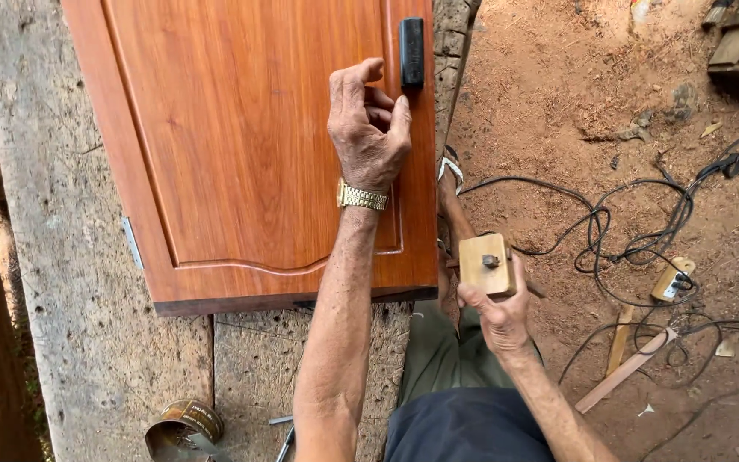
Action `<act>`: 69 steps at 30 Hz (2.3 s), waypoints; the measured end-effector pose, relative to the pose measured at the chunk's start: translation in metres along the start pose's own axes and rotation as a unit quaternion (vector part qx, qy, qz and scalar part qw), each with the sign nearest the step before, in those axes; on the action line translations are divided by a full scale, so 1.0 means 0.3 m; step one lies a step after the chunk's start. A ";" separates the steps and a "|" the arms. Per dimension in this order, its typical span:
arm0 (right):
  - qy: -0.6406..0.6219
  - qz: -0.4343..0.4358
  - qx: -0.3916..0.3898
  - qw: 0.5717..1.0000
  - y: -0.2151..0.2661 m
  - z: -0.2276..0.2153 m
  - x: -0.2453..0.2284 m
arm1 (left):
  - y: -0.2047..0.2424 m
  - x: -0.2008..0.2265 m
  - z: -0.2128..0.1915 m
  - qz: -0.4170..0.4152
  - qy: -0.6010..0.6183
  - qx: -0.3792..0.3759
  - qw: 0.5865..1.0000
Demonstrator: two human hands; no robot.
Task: The person positions a long metal strip along the edge of a wooden cabinet door on a workbench, marks hole positions, drills pilot holes through the strip with a corded electric drill, then hammers nails through the strip to fasten it to the door, holding the strip aligned while striking.
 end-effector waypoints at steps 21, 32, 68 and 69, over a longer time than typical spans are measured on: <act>0.296 -0.133 0.059 0.944 0.007 0.186 -0.186 | -0.083 -0.395 -1.014 -0.051 -0.518 0.190 0.833; 0.220 -0.086 0.017 0.972 -0.037 0.111 -0.151 | -0.006 -0.304 -0.964 -0.065 -0.464 0.199 0.861; 0.218 -0.102 -0.049 0.969 -0.072 0.146 -0.158 | 0.149 -0.154 -1.099 -0.104 -0.415 0.146 0.892; 0.253 -0.102 -0.037 0.961 -0.097 0.110 -0.136 | 0.138 -0.144 -1.064 -0.105 -0.424 0.146 0.888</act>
Point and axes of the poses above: each hand's wrist, its own y-axis away from the middle knuckle, its own z-axis out of the palm, x = y × z, the point moved 9 cm from there along -y, towards the middle knuckle, and after that the axes turned 8 degrees about x, right-handed, at the moved point
